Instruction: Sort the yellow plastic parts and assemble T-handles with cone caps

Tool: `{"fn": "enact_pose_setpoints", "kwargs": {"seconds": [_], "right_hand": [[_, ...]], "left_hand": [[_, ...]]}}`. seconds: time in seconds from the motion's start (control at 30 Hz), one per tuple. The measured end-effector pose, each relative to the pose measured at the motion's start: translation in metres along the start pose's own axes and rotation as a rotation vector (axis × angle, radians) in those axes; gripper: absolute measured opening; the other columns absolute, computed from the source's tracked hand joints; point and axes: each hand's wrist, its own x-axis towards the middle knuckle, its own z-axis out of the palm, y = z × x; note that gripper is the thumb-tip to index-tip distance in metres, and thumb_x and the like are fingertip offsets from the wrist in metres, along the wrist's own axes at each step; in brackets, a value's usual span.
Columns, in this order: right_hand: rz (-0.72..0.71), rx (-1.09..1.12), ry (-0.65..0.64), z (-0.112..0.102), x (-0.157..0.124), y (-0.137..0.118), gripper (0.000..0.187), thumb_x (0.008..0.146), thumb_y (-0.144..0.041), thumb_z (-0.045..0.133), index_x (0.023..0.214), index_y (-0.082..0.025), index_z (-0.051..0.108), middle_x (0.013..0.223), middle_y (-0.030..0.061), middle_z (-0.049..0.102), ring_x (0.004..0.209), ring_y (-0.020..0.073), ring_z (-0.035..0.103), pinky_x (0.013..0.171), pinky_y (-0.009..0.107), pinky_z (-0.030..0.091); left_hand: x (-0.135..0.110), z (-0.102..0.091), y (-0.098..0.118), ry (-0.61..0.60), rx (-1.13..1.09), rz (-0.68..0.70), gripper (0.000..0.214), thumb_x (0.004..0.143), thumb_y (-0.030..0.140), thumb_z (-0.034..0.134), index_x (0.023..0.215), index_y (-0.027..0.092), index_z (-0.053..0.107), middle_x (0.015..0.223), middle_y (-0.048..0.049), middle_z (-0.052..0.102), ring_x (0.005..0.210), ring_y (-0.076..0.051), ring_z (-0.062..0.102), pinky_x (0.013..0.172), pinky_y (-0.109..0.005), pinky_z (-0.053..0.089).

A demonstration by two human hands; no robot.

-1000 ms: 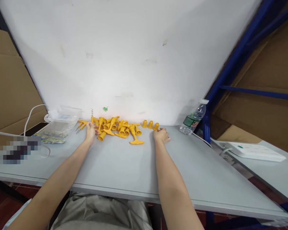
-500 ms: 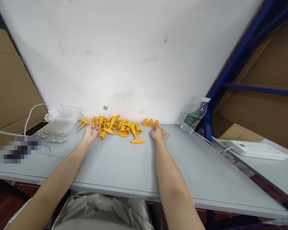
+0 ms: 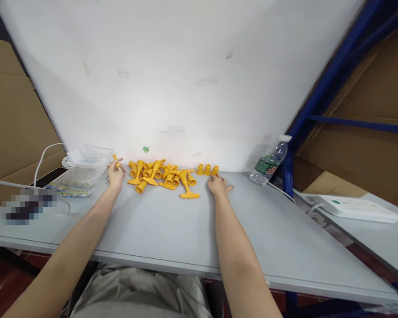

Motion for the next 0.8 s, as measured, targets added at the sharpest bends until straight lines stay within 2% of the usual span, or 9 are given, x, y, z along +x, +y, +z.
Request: {"fn": "enact_pose_setpoints", "kwargs": {"seconds": [0.1,0.17,0.27,0.4,0.5,0.57,0.7,0.8], "right_hand": [[0.011,0.009,0.013,-0.002,-0.003,-0.001,0.043,0.092,-0.031,0.040,0.131,-0.031,0.059,0.147,0.0074,0.049,0.134,0.0315,0.042,0.108,0.067,0.022],[0.022,0.014,0.015,-0.003,-0.006,-0.002,0.043,0.092,-0.030,0.040,0.130,-0.029,0.060,0.146,0.0075,0.050,0.133,0.0308,0.043,0.109,0.065,0.022],[0.033,0.026,0.027,-0.004,-0.009,-0.004,0.042,0.092,-0.029,0.039,0.128,-0.026,0.061,0.146,0.0078,0.050,0.132,0.0301,0.044,0.111,0.063,0.020],[0.044,0.045,0.048,-0.004,-0.011,-0.005,0.041,0.091,-0.027,0.040,0.125,-0.026,0.063,0.142,0.0091,0.053,0.129,0.0294,0.047,0.110,0.061,0.022],[0.047,0.054,0.047,-0.005,-0.011,-0.006,0.040,0.092,-0.026,0.040,0.122,-0.023,0.065,0.140,0.0110,0.055,0.127,0.0296,0.049,0.110,0.061,0.023],[0.041,0.055,0.052,-0.005,-0.013,-0.006,0.040,0.091,-0.026,0.040,0.121,-0.021,0.066,0.138,0.0126,0.057,0.126,0.0304,0.050,0.109,0.061,0.024],[0.041,0.062,0.104,-0.008,-0.018,-0.008,0.039,0.089,-0.023,0.040,0.117,-0.016,0.066,0.131,0.0168,0.060,0.123,0.0310,0.052,0.105,0.056,0.031],[0.003,0.085,0.176,-0.011,-0.025,-0.016,0.035,0.088,-0.023,0.039,0.110,-0.014,0.066,0.121,0.0184,0.064,0.115,0.0304,0.055,0.098,0.048,0.037]], "left_hand": [[0.025,-0.015,-0.004,-0.092,0.181,0.132,0.038,0.080,0.016,0.051,0.116,0.019,0.060,0.078,-0.0025,0.059,0.067,-0.012,0.057,0.058,-0.021,0.045],[0.039,-0.028,-0.007,-0.151,0.432,0.197,0.043,0.078,0.011,0.048,0.119,0.020,0.060,0.092,-0.0061,0.063,0.083,-0.016,0.061,0.073,-0.028,0.051],[0.051,-0.048,-0.013,-0.307,0.901,0.268,0.049,0.077,0.008,0.047,0.122,0.023,0.060,0.117,-0.0090,0.063,0.115,-0.026,0.054,0.100,-0.044,0.043],[0.054,-0.063,-0.023,-0.521,1.222,0.227,0.055,0.081,0.007,0.040,0.130,0.027,0.056,0.135,-0.0078,0.057,0.133,-0.029,0.041,0.108,-0.056,0.032],[0.058,-0.064,-0.028,-0.576,1.306,0.193,0.061,0.080,0.006,0.039,0.136,0.029,0.053,0.142,-0.0075,0.052,0.138,-0.028,0.036,0.111,-0.057,0.028],[0.062,-0.062,-0.031,-0.574,1.310,0.198,0.064,0.077,0.006,0.043,0.137,0.028,0.053,0.142,-0.0076,0.052,0.138,-0.028,0.036,0.114,-0.054,0.028],[0.068,-0.055,-0.037,-0.490,1.203,0.217,0.052,0.080,0.010,0.043,0.127,0.019,0.064,0.132,-0.0122,0.059,0.128,-0.027,0.049,0.112,-0.041,0.035],[0.067,-0.050,-0.041,-0.440,1.149,0.173,0.045,0.086,0.015,0.041,0.124,0.015,0.065,0.132,-0.0155,0.059,0.123,-0.028,0.054,0.109,-0.041,0.038]]}}
